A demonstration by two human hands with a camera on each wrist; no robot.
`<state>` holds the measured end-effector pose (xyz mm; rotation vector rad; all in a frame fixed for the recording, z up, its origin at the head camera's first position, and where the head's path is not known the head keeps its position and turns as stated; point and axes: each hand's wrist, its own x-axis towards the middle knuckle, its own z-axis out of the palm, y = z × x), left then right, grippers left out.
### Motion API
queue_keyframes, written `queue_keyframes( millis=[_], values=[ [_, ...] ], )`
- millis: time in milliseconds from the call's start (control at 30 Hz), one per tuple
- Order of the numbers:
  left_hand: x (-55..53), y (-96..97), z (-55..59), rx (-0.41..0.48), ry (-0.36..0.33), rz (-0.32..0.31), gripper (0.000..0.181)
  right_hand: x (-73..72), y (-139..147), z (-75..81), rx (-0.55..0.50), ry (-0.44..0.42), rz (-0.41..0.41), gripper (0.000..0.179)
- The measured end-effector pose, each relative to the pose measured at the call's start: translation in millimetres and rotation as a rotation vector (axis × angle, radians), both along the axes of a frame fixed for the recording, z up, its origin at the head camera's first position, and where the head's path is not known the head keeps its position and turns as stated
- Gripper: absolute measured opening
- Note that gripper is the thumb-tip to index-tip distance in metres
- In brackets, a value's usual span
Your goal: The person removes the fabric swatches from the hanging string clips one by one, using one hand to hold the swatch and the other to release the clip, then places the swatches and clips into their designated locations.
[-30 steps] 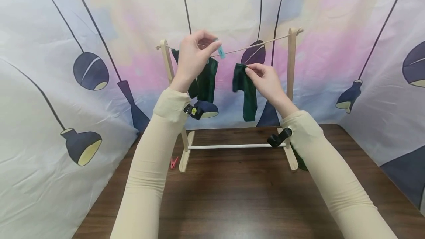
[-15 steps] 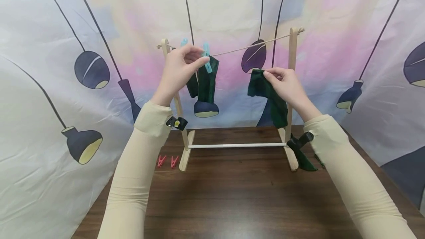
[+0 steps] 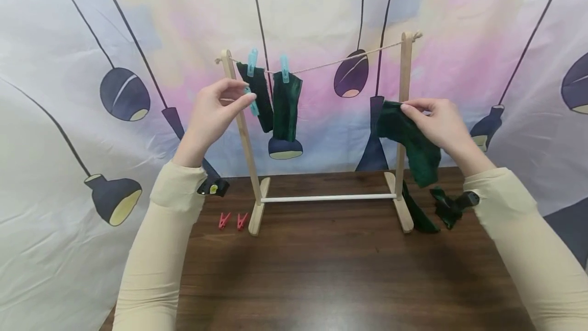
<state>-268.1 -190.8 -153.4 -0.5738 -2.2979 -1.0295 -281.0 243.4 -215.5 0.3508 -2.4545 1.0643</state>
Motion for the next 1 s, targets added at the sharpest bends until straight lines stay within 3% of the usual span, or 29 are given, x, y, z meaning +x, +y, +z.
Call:
queue_keyframes(
  millis=[367, 533, 800, 1000],
  values=[
    [29.3, -52.7, -16.9, -0.018, -0.051, 0.206, 0.052, 20.0, 62, -10.0, 0.044, -0.061, -0.123, 0.068],
    [39.6, -81.4, -31.2, 0.004, -0.050, 0.244, 0.048, 28.6, 88, -19.9, 0.054, -0.097, -0.200, 0.070],
    [58.2, -114.8, -48.7, -0.030, -0.157, 0.318, 0.055, 47.2, 117, -35.3, 0.038, -0.111, -0.309, 0.073],
    [64.1, -126.7, -60.8, -0.101, -0.133, 0.346, 0.053, 55.0, 133, -42.5, 0.011, -0.112, -0.374, 0.067]
  ],
)
